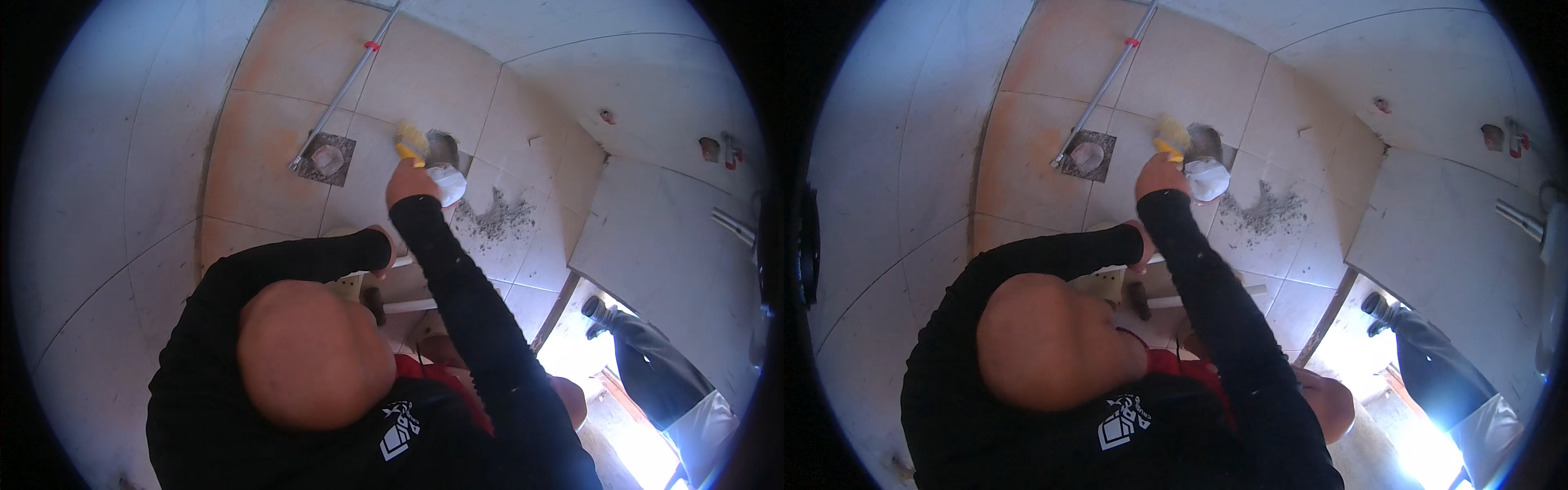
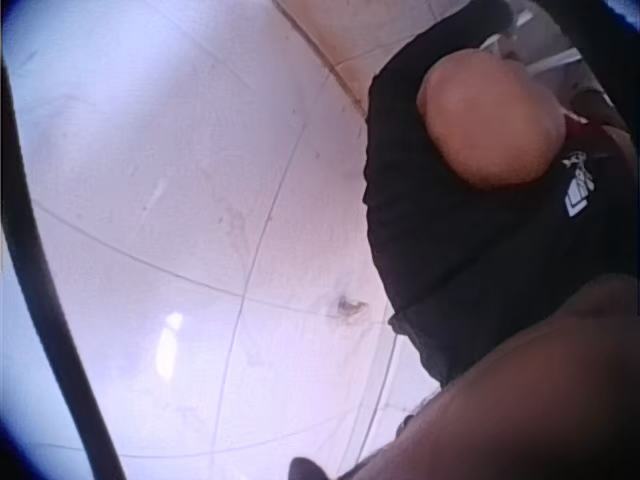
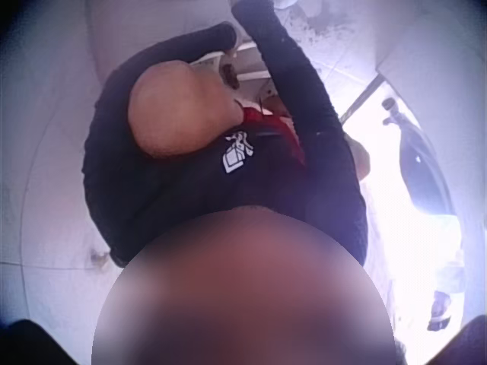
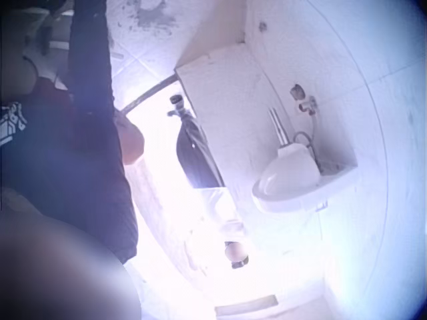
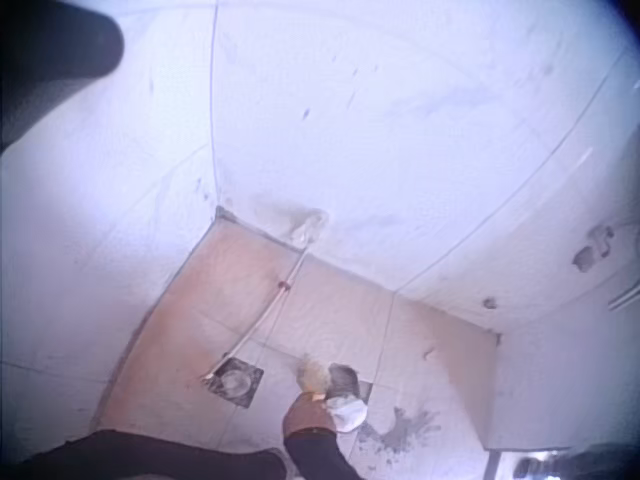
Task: The person squats on a tiled floor and uses a hammer and chisel to chip away debris around a white PVC pipe fitting. They then use a brush to sweep the debris away and continue chiseling the pipe fitting.
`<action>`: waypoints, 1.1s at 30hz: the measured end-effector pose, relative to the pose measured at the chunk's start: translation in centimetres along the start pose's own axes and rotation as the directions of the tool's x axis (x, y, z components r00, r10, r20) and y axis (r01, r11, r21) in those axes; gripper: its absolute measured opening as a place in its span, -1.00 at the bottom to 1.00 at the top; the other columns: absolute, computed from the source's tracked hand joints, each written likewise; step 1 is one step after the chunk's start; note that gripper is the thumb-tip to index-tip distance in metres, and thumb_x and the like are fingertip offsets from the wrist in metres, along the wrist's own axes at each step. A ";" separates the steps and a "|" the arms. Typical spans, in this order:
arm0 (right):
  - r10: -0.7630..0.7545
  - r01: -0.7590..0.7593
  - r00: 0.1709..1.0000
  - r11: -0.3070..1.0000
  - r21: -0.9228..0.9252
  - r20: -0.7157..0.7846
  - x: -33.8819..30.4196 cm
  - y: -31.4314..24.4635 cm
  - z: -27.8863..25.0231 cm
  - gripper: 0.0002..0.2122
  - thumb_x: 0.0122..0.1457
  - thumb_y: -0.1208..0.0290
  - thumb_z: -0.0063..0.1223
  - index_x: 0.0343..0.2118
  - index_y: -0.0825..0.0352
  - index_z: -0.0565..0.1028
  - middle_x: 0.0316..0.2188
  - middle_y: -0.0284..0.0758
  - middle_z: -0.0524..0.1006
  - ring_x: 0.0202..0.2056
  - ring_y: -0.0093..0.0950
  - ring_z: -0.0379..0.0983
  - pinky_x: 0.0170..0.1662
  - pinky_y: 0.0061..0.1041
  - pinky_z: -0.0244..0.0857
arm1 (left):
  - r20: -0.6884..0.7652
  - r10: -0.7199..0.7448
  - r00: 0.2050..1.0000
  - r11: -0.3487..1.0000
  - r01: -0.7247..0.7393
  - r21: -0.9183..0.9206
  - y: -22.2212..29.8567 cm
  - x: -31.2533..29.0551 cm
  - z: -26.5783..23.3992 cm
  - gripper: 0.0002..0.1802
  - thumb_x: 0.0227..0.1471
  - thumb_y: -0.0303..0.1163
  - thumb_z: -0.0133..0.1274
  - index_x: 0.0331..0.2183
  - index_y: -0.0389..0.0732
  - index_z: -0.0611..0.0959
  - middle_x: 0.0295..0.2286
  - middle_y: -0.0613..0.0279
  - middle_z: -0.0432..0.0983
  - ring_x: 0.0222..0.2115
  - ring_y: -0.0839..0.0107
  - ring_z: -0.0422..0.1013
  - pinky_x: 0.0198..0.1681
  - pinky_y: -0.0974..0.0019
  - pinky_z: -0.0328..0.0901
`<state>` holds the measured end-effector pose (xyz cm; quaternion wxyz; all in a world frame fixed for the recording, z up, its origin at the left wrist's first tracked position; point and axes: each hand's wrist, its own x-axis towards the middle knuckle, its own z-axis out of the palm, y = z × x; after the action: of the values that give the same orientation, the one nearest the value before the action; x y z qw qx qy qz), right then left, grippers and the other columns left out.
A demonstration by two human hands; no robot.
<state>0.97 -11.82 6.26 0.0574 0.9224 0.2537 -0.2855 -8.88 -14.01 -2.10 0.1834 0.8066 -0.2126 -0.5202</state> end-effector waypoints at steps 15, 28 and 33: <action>0.013 -0.009 0.973 1.000 -0.019 0.231 -6.5 1.6 0.0 -0.77 0.11 0.35 -0.11 -0.25 0.38 0.43 -0.41 -0.08 0.56 -0.32 -0.15 0.53 -0.24 -0.21 0.40 | -0.063 -0.353 0.934 0.826 0.279 -0.490 8.1 -26.2 -11.0 -0.61 -0.08 -0.05 -0.02 -0.39 -0.14 0.69 -0.42 0.10 0.57 -0.34 0.25 0.50 -0.20 0.17 0.35; -0.041 0.033 0.981 0.998 0.045 0.192 -5.9 0.0 -0.4 -0.80 0.12 0.35 -0.07 -0.33 0.39 0.44 -0.49 -0.05 0.55 -0.36 -0.11 0.53 -0.23 -0.17 0.40 | -0.208 -0.267 0.941 0.898 0.165 -0.407 7.7 -30.9 -14.5 -0.66 -0.05 -0.10 -0.03 -0.43 -0.13 0.68 -0.52 0.14 0.56 -0.46 0.23 0.51 -0.35 0.19 0.38; -0.205 0.173 0.975 0.942 0.287 0.087 -5.7 -1.9 1.8 -0.80 0.12 0.34 -0.09 -0.33 0.38 0.45 -0.50 -0.01 0.53 -0.37 -0.09 0.51 -0.26 -0.14 0.37 | -0.214 -0.099 0.972 0.966 0.042 -0.256 5.3 -21.9 -10.9 -0.67 -0.05 -0.11 -0.03 -0.43 -0.13 0.68 -0.53 0.15 0.56 -0.47 0.23 0.52 -0.37 0.19 0.39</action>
<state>-4.96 -13.11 7.99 -0.0857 0.8746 0.2948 -0.3753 -7.79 -5.97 21.60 0.2877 0.8377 -0.0943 -0.4546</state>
